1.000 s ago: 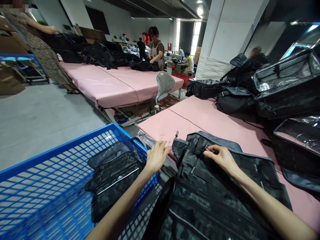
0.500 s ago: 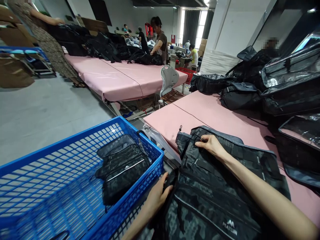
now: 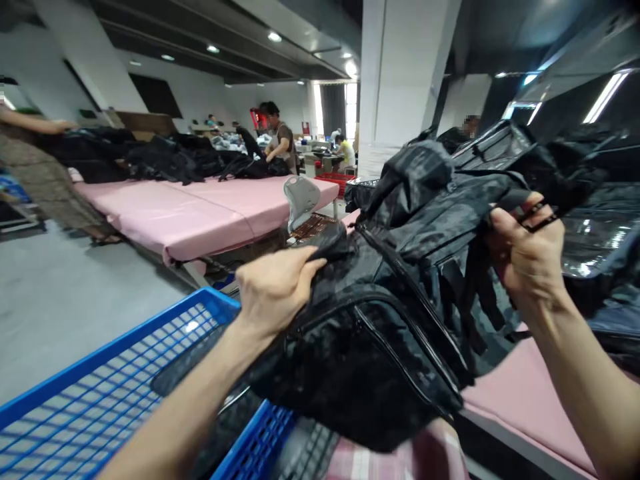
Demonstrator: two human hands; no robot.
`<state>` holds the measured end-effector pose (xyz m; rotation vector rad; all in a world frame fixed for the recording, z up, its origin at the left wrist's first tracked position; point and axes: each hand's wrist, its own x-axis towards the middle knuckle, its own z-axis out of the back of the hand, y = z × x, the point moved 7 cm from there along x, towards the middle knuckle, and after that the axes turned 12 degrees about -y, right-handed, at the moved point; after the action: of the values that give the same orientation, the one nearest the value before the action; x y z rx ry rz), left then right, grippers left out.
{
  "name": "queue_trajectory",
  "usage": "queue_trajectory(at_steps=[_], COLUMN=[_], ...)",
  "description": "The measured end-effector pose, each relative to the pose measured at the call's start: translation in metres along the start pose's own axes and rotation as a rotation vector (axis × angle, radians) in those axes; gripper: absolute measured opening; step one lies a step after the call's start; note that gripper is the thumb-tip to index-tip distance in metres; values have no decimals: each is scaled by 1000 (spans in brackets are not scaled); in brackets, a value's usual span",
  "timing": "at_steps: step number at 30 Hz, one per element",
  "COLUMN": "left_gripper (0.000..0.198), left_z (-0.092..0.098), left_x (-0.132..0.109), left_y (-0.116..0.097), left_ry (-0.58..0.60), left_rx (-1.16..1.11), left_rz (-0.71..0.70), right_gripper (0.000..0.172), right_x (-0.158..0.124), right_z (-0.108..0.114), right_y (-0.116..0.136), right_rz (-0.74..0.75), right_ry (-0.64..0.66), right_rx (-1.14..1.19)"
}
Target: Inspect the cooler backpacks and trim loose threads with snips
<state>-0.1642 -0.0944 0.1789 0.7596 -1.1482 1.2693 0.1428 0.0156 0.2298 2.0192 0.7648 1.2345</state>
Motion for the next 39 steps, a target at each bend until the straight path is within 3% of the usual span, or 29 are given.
queue_trajectory(at_steps=[3,6,9,11,15,17,20,23,26,29,33,39], left_gripper=[23,24,22,24,13,13,15,17,16,17,16,12], left_z=[-17,-63,-105,-112,-93,-92,-103,-115,-122,-124,-123,-122], left_x=[34,25,3,-7,-37,-64,-97,-108,-107,-105,-104,-103], left_y=[-35,-56,-80,-103,-158,-181,-194,-197,-200,-200,-198,-197], left_ry=[33,234,378,331,151,191,245,240,251,252,245,270], left_rx=[-19,-56,-109,-161,-205,-177,-105,-77,-68,-54,-70,-90], left_rz=[-280,-397,-419,-402,-378,-381,-264,-169,-139,-120,-87,-78], right_gripper=[33,38,38,38,37,37,40,35,28,35,22,16], right_x=[-18,-62,-102,-113,-108,-103,-100,-99,-103,-115,-129,-131], right_z=[63,118,156,170,172,170,175,188,198,189,155,129], right_y=[2,-53,-110,-127,-126,-123,-122,-117,-100,-85,-85,-101], right_rz=[-4,-229,-489,-551,-567,-562,-533,-360,-38,300,608,799], right_ry=[-114,-166,-215,-247,-239,-229,-195,-78,34,98,183,128], right_rx=[-2,-23,-27,-5,31,24,-77,-353,-701,-954,-997,-1014])
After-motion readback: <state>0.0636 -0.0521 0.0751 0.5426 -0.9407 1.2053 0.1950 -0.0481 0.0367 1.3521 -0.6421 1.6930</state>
